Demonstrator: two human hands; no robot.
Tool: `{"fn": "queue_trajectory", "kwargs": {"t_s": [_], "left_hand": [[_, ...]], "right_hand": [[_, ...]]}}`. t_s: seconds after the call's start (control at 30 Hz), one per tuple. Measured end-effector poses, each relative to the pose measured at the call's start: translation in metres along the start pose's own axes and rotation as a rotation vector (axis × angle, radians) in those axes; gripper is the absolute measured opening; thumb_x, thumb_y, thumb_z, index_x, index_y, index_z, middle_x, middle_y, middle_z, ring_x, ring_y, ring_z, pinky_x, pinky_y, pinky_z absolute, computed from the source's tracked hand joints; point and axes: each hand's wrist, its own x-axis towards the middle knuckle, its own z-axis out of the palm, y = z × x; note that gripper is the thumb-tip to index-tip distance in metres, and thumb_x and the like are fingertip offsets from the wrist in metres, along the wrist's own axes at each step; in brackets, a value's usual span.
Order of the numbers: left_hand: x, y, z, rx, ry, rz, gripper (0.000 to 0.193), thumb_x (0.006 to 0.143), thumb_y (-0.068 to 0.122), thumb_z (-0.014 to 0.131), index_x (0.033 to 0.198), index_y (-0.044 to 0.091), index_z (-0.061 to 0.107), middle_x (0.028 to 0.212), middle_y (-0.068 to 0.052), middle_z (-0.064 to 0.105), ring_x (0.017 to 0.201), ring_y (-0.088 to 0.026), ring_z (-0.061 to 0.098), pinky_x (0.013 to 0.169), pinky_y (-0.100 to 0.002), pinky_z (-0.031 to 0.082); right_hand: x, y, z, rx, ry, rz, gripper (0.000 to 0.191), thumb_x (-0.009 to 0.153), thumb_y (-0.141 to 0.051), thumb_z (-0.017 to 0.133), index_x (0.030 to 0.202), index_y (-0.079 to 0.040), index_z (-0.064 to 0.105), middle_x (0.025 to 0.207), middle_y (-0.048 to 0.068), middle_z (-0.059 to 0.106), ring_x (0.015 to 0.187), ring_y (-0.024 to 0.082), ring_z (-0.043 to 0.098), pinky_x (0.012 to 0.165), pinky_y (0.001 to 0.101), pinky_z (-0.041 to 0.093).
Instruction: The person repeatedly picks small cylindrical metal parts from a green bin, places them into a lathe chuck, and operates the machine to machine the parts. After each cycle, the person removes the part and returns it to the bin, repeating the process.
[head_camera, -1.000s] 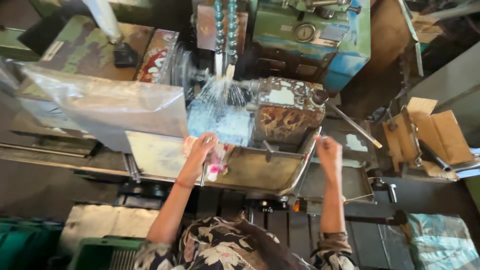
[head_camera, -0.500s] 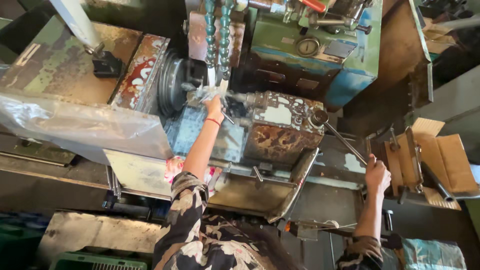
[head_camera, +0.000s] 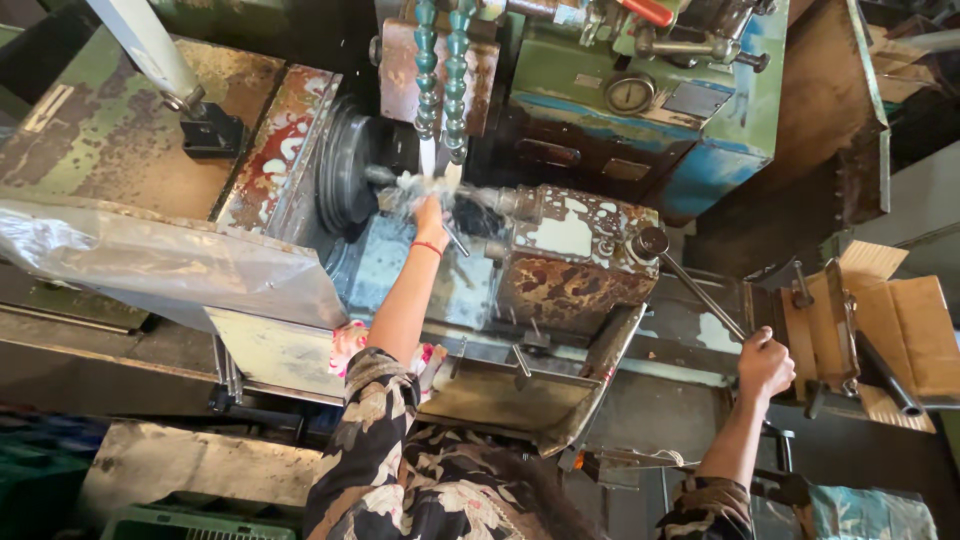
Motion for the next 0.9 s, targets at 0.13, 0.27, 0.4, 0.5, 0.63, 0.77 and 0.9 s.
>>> {"fn": "queue_trajectory", "kwargs": {"t_s": [0.13, 0.27, 0.4, 0.5, 0.63, 0.77, 0.9], "left_hand": [[0.003, 0.000, 0.000, -0.012, -0.008, 0.071, 0.015, 0.095, 0.031, 0.065, 0.104, 0.019, 0.060, 0.083, -0.002, 0.056, 0.063, -0.020, 0.052, 0.053, -0.038, 0.041], [0.002, 0.002, -0.001, 0.018, 0.027, -0.055, 0.020, 0.093, 0.030, 0.063, 0.109, 0.021, 0.054, 0.084, 0.000, 0.054, 0.064, -0.020, 0.053, 0.058, -0.045, 0.045], [0.000, 0.005, -0.006, -0.011, -0.011, -0.013, 0.039, 0.093, 0.024, 0.061, 0.129, 0.032, 0.048, 0.088, 0.001, 0.057, 0.069, -0.019, 0.055, 0.063, -0.045, 0.046], [0.001, 0.007, -0.009, -0.041, -0.103, -0.015, 0.039, 0.100, 0.025, 0.059, 0.137, 0.027, 0.048, 0.091, -0.002, 0.059, 0.073, -0.021, 0.059, 0.065, -0.046, 0.051], [0.004, 0.009, -0.010, -0.078, -0.134, -0.019, 0.036, 0.100, 0.019, 0.059, 0.132, 0.029, 0.047, 0.096, -0.004, 0.059, 0.078, -0.022, 0.064, 0.070, -0.047, 0.054], [0.007, 0.007, -0.009, -0.085, -0.150, -0.055, 0.024, 0.099, 0.020, 0.059, 0.120, 0.024, 0.049, 0.097, -0.003, 0.061, 0.075, -0.021, 0.064, 0.068, -0.048, 0.054], [0.009, 0.002, -0.002, -0.021, -0.176, -0.047, 0.018, 0.097, 0.020, 0.064, 0.111, 0.018, 0.053, 0.093, -0.002, 0.061, 0.073, -0.019, 0.058, 0.064, -0.047, 0.054]], "right_hand": [[0.000, -0.001, -0.002, -0.012, 0.018, -0.004, 0.059, 0.110, -0.049, 0.050, 0.089, -0.002, 0.078, 0.088, 0.031, 0.070, 0.086, 0.055, 0.067, 0.079, 0.0613, 0.053], [0.000, -0.002, -0.002, -0.026, 0.015, -0.015, 0.058, 0.110, -0.048, 0.050, 0.088, -0.002, 0.077, 0.087, 0.031, 0.070, 0.085, 0.054, 0.067, 0.078, 0.0612, 0.053], [-0.004, -0.003, -0.002, -0.028, 0.044, -0.005, 0.058, 0.109, -0.048, 0.051, 0.087, -0.002, 0.077, 0.086, 0.030, 0.071, 0.085, 0.053, 0.068, 0.078, 0.0607, 0.053], [-0.015, -0.002, -0.001, -0.052, 0.059, 0.014, 0.057, 0.111, -0.047, 0.051, 0.087, -0.002, 0.077, 0.087, 0.030, 0.071, 0.085, 0.052, 0.068, 0.078, 0.0606, 0.054], [-0.026, -0.002, 0.000, -0.078, 0.112, 0.051, 0.051, 0.106, -0.045, 0.053, 0.086, -0.006, 0.079, 0.081, 0.031, 0.069, 0.077, 0.054, 0.067, 0.070, 0.0610, 0.053], [-0.014, -0.005, 0.001, -0.033, 0.114, 0.017, 0.052, 0.108, -0.043, 0.052, 0.085, -0.004, 0.077, 0.083, 0.030, 0.070, 0.080, 0.053, 0.068, 0.073, 0.0612, 0.054], [0.004, -0.008, 0.002, 0.008, 0.155, 0.006, 0.050, 0.106, -0.042, 0.053, 0.086, -0.004, 0.078, 0.082, 0.030, 0.069, 0.078, 0.053, 0.067, 0.072, 0.0610, 0.054]]}}
